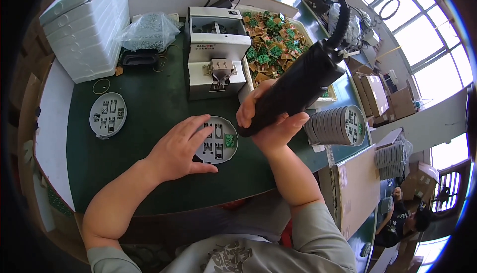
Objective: The person assembles electronic components by securing PCBs into circular housings with screws using an electric screwdriver.
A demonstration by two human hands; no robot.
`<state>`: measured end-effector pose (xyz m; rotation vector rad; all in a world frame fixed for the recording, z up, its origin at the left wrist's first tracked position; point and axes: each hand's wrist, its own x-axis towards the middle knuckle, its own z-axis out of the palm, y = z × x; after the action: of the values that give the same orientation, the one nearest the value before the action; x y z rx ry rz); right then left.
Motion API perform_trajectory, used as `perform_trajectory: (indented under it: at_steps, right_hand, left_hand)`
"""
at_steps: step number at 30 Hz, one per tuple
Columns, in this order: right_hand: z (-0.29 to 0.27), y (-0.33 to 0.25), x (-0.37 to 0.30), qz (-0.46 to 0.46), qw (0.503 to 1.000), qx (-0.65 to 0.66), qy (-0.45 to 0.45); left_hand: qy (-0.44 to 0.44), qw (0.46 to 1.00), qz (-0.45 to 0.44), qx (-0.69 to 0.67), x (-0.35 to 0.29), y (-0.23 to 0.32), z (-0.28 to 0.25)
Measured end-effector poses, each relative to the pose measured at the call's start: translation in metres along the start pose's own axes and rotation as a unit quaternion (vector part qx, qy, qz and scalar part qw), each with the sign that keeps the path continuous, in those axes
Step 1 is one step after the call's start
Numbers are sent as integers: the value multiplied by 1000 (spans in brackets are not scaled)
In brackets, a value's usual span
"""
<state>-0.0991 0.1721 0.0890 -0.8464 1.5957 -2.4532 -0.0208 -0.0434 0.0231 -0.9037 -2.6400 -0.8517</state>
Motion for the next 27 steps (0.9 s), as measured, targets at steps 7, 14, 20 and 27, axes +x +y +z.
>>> perform_trajectory:
  at_steps: [7,14,20,27]
  right_hand:
    - [4,9,-7,4,1000,-20,-6]
    - [3,14,-11,38,998,-27,-48]
    - [-1,19,-13,20,998,12,-54]
    - [-4,4,14,22,994,12,-104]
  left_hand:
    - [-6,1000,-6,4,1,3,-1]
    - [-14,1000,-18,-7,1,5,-1]
    - [-9,1000,-15,4,0,6,-3]
    - [-12,1000,15,-22,1,6,-7]
